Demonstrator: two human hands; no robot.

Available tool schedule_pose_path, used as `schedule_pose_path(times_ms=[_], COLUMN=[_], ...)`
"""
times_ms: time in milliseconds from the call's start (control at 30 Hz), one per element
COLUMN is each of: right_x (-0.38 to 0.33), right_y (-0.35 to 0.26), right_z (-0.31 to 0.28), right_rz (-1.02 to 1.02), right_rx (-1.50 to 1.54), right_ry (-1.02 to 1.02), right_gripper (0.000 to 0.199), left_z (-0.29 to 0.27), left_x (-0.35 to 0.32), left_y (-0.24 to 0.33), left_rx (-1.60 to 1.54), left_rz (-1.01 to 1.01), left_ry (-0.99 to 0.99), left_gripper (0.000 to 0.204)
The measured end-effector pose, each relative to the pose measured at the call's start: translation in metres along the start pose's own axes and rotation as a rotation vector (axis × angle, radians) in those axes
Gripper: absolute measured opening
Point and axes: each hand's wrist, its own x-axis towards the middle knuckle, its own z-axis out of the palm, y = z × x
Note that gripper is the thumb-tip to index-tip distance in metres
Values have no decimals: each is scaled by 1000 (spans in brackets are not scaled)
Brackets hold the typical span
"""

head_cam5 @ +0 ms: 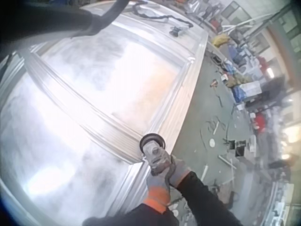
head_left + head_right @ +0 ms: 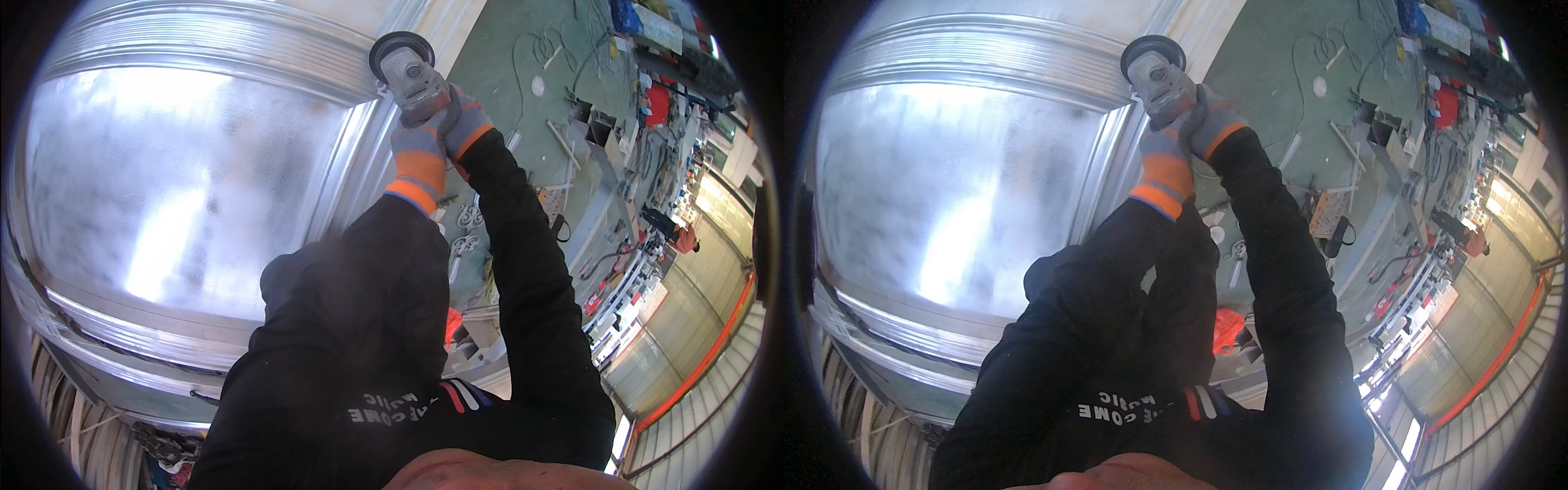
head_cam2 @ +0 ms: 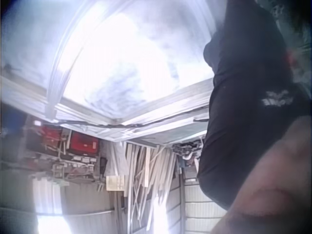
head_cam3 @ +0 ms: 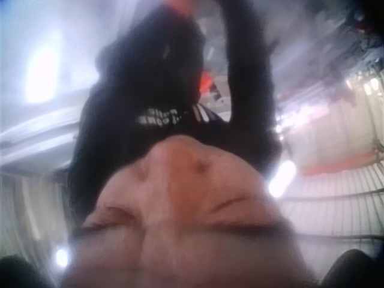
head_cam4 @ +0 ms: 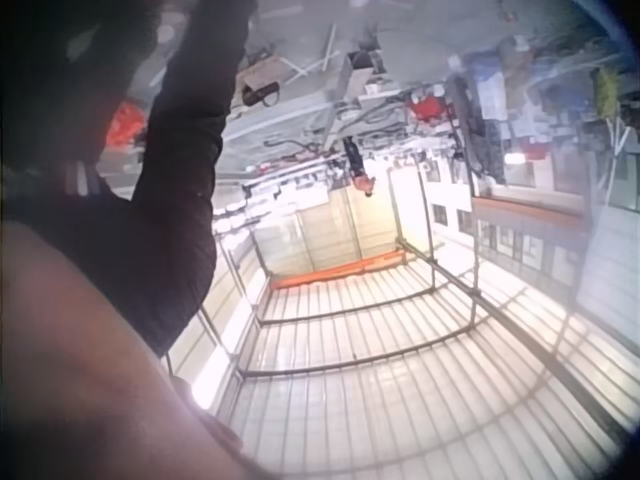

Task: The person kneels on the floor and uses an angle grinder to smooth the edges and surface of a large white metal frame. They reposition the frame and continue grinding different sections, then set the tool down and inspect the work.

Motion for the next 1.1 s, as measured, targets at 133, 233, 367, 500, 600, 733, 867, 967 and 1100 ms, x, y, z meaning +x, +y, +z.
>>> schedule_pose_path(times_ms=[133, 233, 367, 500, 600, 733, 867, 967, 1100], right_x=[-1, -2, -5, -10, -9, -11, -12, -9, -11], right_y=[-8, -13, -17, -47, -42, -34, -28, -20, -16], right_z=[-7, -8, -14, -30, -28, -24, -23, -17, -14], right_rz=[28, -50, 1, 97, 104, -23, 51, 28, 51], right_rx=[-85, 52, -154, -179, -138, -195, -120, -74, -75], right_ry=[-6, 94, 41, 29, 43, 51, 47, 52, 57], right_gripper=[54, 52, 54, 57, 56, 53, 51, 51, 52], left_z=[-8, -7, -10, -13, -17, -4, -4, -1, -12], left_x=[0, 1, -5, -3, 1, -3, -3, -5, -4], left_y=[5, 5, 17, 13, 17, 6, 0, 7, 22], left_rx=[417, 225, 535, 622, 774, 161, 292, 110, 542], left_rz=[142, 96, 235, 235, 216, 26, 163, 50, 155], left_ry=[-101, -72, -69, -81, -198, -42, -47, -32, -137], left_gripper=[32, 28, 21, 18, 19, 23, 28, 25, 31])
